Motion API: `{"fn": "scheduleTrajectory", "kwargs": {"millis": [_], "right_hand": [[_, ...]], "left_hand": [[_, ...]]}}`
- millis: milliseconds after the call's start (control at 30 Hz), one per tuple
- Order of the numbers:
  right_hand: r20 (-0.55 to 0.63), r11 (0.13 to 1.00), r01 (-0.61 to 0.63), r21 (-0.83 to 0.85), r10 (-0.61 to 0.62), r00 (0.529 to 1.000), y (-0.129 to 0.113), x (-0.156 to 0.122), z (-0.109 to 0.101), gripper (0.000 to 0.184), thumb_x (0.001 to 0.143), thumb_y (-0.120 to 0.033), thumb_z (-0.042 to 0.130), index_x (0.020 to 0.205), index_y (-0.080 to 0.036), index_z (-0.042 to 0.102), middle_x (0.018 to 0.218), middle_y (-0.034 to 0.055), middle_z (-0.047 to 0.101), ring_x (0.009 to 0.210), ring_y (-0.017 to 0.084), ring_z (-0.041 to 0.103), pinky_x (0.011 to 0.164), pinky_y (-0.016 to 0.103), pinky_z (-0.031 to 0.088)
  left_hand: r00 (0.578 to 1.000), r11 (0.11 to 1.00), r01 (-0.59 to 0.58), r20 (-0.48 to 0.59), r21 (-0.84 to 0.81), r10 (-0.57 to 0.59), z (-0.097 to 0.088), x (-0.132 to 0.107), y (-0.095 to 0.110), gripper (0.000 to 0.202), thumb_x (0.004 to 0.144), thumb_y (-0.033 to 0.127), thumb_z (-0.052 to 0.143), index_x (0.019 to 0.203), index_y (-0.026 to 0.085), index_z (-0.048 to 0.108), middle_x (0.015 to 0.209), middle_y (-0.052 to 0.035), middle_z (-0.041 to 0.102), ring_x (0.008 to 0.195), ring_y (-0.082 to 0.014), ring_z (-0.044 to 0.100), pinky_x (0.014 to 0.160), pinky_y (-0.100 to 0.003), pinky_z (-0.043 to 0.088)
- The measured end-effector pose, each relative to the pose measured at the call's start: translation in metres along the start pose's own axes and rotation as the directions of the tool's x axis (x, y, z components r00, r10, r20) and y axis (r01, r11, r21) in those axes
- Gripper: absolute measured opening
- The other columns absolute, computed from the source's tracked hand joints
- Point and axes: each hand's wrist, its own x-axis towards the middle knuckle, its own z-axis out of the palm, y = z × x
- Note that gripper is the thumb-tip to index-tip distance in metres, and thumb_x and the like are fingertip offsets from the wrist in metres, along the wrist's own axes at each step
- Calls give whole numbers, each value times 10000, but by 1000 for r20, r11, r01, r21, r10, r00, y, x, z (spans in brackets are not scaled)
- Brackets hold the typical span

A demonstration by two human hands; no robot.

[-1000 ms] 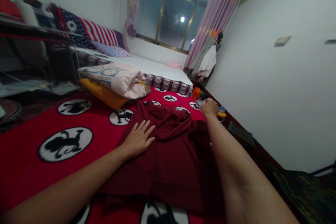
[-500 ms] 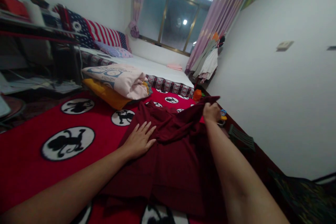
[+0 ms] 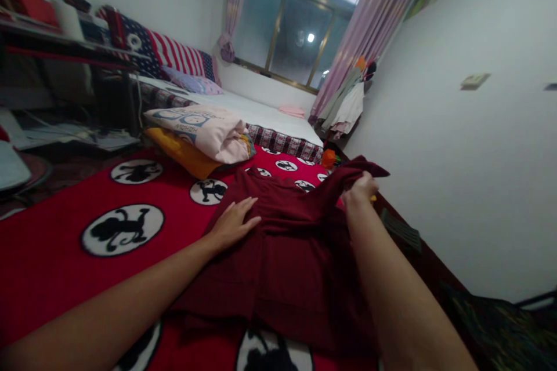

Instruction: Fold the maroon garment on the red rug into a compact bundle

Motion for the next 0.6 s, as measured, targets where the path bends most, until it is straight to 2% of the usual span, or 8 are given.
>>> {"fn": "scheduleTrajectory", "kwargs": {"millis": [67,133,167,200,267,333,400,600], "right_hand": [[101,997,-36,75,28,994,-22,-29,32,305,892,-442,404,871,-191,575,692,13,591,561,141,567,550,286,502],[445,974,-63,216,-41,894,-39,-63,55,421,865,-569,459,927,-186,623,838,43,669,716,158,642,619,278,523],[530,970,-41,239,-95,842,-44,-80,62,457,847,-600,487,934,-181,646,887,55,686,776,168,656,649,274,523],[566,970,0,243,-142,812,-44,-96,66,468,833,-609,514,925,-175,663,909,62,697,818,178,662,670,271,518],[547,978,101,181,-185,817,-33,-118,67,462,823,-599,535,874,-165,686,888,72,711,842,197,663,694,279,508],[498,979,195,55,-196,845,-9,-128,61,433,826,-571,536,822,-168,694,846,74,719,829,207,656,725,299,501],[499,958,276,-78,-202,843,19,-130,51,396,830,-538,539,801,-177,699,828,72,723,813,212,650,764,319,490],[657,877,389,-282,-119,745,66,-127,6,342,774,-518,638,853,-194,717,897,63,712,816,208,643,758,314,477]], "left_hand": [[972,960,12,-222,-280,-77,-6,7,-10,529,917,422,467,1373,153,467,1412,-165,496,1308,-250,475,1094,-419,372],[883,861,-23,-414,-509,-221,-17,14,-25,503,939,460,414,1354,178,458,1375,-151,516,1243,-230,532,1031,-377,435],[822,813,-46,-485,-580,-300,-23,16,-33,495,944,476,395,1345,192,453,1363,-142,521,1226,-222,542,1023,-368,440],[756,780,-57,-537,-624,-374,-30,18,-41,486,947,484,381,1334,199,451,1352,-133,525,1219,-217,544,1029,-360,432],[641,751,-24,-586,-660,-496,-42,20,-54,465,950,475,363,1306,193,461,1330,-128,538,1220,-212,534,1056,-349,405],[580,746,67,-582,-663,-570,-50,21,-62,443,949,449,350,1280,183,476,1315,-131,549,1221,-216,530,1067,-345,395],[589,772,150,-571,-617,-571,-51,20,-63,427,930,437,382,1269,196,482,1302,-119,561,1216,-221,534,1064,-353,403],[734,953,218,-608,-211,-303,-42,20,-52,463,763,299,596,1212,198,537,1250,-116,580,1214,-259,530,1063,-379,412]]}}
